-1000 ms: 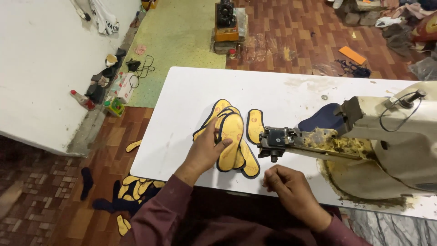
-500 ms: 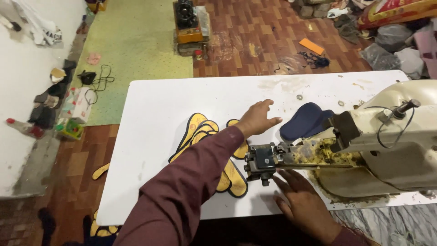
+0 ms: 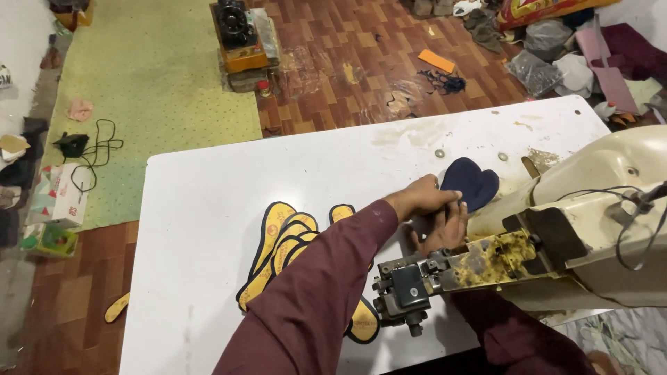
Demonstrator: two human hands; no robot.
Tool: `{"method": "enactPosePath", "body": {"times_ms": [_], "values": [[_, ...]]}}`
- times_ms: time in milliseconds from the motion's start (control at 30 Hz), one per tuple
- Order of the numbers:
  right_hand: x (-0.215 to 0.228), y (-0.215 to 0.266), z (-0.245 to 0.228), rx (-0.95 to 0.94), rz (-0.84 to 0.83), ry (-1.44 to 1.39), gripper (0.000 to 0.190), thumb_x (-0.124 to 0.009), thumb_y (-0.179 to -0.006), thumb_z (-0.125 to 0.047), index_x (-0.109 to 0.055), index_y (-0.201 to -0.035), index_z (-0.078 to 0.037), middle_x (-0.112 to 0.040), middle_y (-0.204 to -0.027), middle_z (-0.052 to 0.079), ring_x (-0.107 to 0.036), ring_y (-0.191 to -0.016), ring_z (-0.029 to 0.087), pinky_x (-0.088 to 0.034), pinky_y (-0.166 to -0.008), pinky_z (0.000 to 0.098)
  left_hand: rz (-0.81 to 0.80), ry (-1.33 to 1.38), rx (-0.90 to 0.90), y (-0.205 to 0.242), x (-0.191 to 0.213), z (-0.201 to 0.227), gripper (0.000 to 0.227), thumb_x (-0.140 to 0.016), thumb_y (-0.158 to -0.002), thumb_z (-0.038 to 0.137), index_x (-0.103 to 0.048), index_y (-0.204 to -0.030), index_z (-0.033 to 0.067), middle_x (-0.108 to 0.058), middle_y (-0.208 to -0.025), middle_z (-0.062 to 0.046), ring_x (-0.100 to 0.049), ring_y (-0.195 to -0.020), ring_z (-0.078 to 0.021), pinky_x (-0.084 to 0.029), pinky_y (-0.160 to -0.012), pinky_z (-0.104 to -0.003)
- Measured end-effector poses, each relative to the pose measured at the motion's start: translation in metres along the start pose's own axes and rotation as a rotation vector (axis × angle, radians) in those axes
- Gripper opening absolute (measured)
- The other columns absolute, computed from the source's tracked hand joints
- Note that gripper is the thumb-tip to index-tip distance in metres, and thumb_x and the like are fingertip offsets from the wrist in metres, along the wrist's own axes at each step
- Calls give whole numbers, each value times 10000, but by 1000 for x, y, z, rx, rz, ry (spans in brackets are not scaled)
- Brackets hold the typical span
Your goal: Processing shoe insoles using an industrial machine at a high rate of speed in a workshop environment.
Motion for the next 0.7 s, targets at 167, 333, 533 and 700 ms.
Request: {"method": "enactPosePath", "body": {"times_ms": [167, 333, 533, 700], "values": [[12, -17, -1, 372, 442, -249, 697, -682, -654, -166, -636, -1335, -24, -560, -1440, 209, -547, -1337, 404, -511, -1106, 482, 68, 89, 46, -2, 2, -8, 832, -712, -743, 520, -608, -1360, -29, -682, -1289, -233, -639, -1255, -398, -538, -1023, -503], [2, -24, 15, 748, 680, -549, 554, -495, -938, -305, -610, -1356, 40, -621, -1293, 333, -649, -1127, 489, -534, -991, 538, 88, 247, 139, -8, -1, -9, 782, -759, -758, 438, -640, -1309, -104, -690, -1218, -283, -656, -1204, -437, -579, -920, -524], [66, 34, -20, 270, -52, -1011, 438, -571, -1021, -150, -601, -1443, -37, -524, -1458, 263, -471, -1403, 392, -452, -1151, 500, 236, 107, 121, 67, 31, -19, 458, -740, -730, 394, -778, -1041, 61, -756, -928, -141, -748, -1002, -346, -615, -778, -475], [190, 72, -75, 380, -621, -1313, 821, -720, -813, -97, -359, -1550, -68, -631, -1364, 162, -564, -1345, 289, -327, -1201, 468, 664, 135, 41, 192, 81, -34, 437, -719, -800, 466, -749, -1053, 112, -755, -770, -96, -762, -823, -323, -599, -678, -415]]}}
Point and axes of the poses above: each hand's wrist, its own y-axis away from the middle knuckle, its own x-axis out of the back of the hand, z = x × y, the point moved 1 cm from there along -y, towards the middle knuckle
